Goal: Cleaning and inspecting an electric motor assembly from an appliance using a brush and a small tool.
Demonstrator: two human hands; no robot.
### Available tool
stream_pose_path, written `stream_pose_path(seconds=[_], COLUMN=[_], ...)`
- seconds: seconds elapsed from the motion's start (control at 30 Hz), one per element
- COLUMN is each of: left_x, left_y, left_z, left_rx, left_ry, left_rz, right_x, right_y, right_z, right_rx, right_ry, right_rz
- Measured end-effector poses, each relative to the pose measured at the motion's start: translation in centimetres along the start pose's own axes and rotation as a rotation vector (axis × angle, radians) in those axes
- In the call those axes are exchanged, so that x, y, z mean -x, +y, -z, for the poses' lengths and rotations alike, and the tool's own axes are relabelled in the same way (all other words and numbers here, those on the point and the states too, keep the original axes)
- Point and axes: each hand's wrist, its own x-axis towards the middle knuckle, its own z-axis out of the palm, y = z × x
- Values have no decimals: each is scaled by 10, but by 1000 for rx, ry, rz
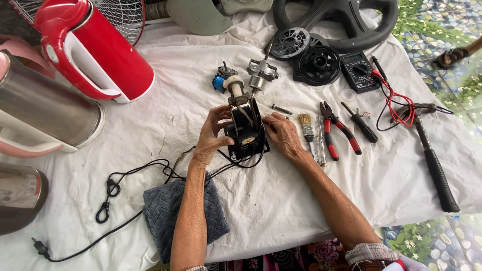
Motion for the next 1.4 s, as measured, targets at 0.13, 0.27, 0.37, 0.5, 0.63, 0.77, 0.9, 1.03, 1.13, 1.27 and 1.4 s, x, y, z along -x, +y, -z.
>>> stream_pose_path(seconds=[0.13, 0.27, 0.37, 0.5, 0.63, 0.77, 0.9, 1.03, 1.13, 1.27, 1.4], left_x=[4, 4, 3, 8, -15, -27, -26, -12, -5, -5, -3], left_y=[9, 18, 25, 47, 102, 127, 98, 83, 81, 58, 45], left_z=[0, 5, 7, 1, 4, 5, 11, 2, -1, 0, 0], left_rx=[-120, -188, -295, -398, -524, -589, -454, -291, -286, -256, -34], left_ry=[84, 114, 49, -67, -331, -381, -326, -250, -205, -186, -130], left_rz=[-58, -53, -37, 56, 319, 413, 351, 220, 123, 49, 45], right_x=[2, 3, 3, 13, 0, 8, 0, -3, 1, 0, 0], right_y=[-11, -7, 6, 29, 23, 32, 43, 41, 35, 31, 24], right_z=[7, 3, -7, -24, -23, -27, -32, -29, -30, -25, -23], right_rx=[-40, -29, 9, 272, 345, 336, 361, 335, 354, 359, 342], right_ry=[-14, -8, 2, 15, 65, 39, 43, 67, 59, 41, 52], right_rz=[5, 14, 21, 196, 289, 318, 315, 311, 301, 306, 289])
